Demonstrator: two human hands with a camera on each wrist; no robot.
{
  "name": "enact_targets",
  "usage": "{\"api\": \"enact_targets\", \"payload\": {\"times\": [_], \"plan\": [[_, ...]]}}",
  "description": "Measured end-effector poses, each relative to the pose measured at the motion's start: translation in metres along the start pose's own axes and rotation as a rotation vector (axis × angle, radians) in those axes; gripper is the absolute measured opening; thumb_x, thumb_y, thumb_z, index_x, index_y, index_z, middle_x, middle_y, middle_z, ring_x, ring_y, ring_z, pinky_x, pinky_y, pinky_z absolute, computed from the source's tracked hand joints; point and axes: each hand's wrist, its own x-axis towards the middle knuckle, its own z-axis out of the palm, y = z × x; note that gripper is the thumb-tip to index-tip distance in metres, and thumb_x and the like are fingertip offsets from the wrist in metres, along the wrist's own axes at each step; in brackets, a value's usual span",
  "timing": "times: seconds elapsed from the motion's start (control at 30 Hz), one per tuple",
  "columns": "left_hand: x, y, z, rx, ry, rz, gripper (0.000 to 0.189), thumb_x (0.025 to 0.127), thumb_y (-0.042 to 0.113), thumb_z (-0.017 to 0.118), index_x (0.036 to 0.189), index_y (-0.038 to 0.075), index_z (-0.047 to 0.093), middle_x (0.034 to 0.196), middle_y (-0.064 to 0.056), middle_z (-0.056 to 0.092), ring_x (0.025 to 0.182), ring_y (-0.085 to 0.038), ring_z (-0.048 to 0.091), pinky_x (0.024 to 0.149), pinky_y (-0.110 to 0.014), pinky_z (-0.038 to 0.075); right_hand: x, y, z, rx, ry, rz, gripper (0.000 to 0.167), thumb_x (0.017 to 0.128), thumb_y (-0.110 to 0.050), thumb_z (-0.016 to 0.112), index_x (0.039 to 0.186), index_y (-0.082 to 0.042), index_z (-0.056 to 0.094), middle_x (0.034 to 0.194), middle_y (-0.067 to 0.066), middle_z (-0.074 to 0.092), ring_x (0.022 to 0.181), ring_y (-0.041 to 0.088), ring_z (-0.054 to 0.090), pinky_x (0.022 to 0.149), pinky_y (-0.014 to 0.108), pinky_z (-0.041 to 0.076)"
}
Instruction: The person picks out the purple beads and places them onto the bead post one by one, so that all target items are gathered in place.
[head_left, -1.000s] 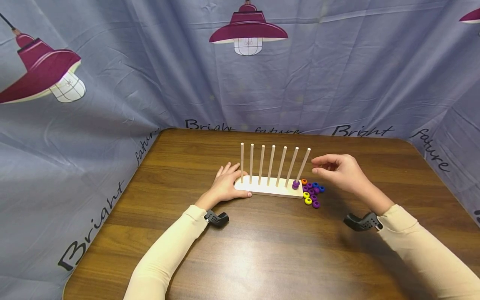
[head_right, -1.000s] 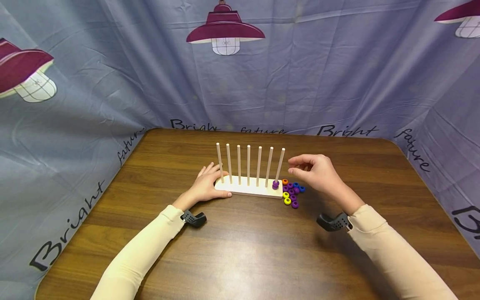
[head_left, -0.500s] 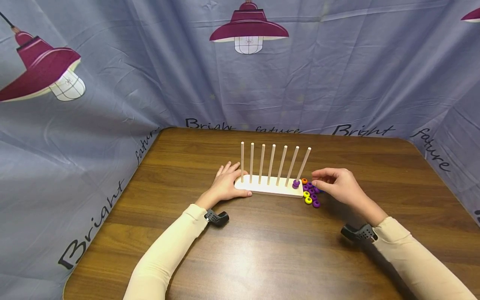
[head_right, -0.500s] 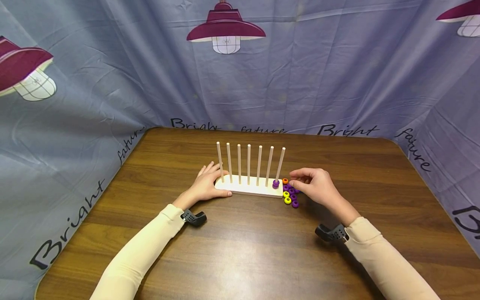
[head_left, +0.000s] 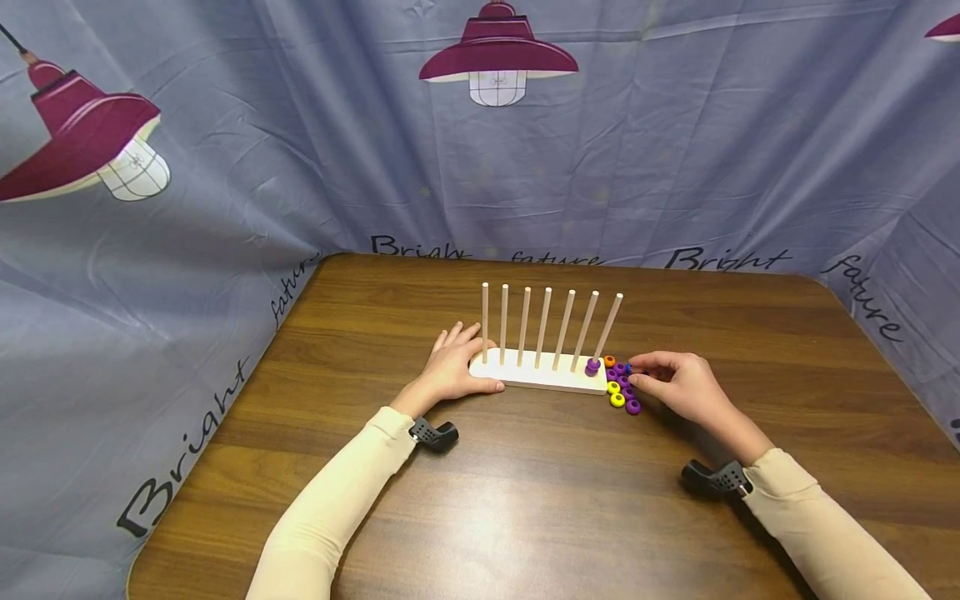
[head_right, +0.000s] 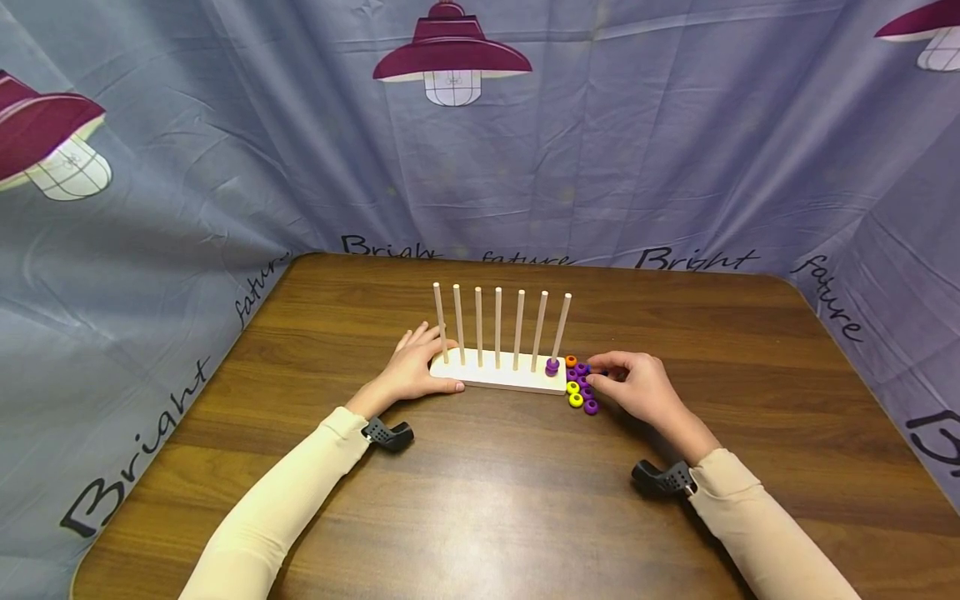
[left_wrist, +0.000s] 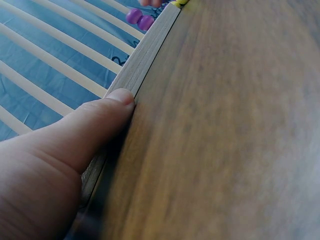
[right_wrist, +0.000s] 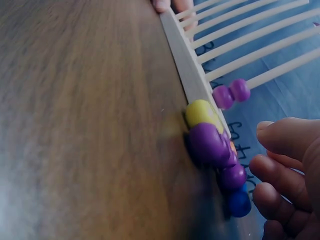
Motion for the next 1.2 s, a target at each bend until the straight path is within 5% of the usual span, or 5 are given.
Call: {"api": "enact_targets", "payload": {"times": [0.67, 1.2], "plan": [[0.001, -0.001, 0.001, -0.003, -0.002, 0.004, 0.071, 0.076, 0.056, 0.082, 0.134, 0.021, 0.064, 0.165, -0.018, 0.034, 0.158, -0.043, 0.017, 0.129, -0.060, 0.008, -0.014, 0.007, 0.001, 0.027, 0.017, 0.053, 0.019, 0.085, -0.011, 0.081, 0.101, -0.004, 0.078, 0.085, 0.008, 0.076, 0.068, -0.006, 0.055, 0.058, 0.013, 0.047], [0.000, -0.001, 0.001, -0.011, 0.004, 0.002, 0.071, 0.076, 0.055, 0.083, 0.135, 0.020, 0.064, 0.165, -0.018, 0.034, 0.158, -0.043, 0.017, 0.129, -0.060, 0.008, -0.021, 0.012, 0.007, -0.017, 0.049, 0.016, 0.017, 0.081, -0.008, 0.083, 0.097, -0.004, 0.079, 0.076, 0.004, 0.073, 0.064, -0.006, 0.051, 0.055, 0.014, 0.043]]}}
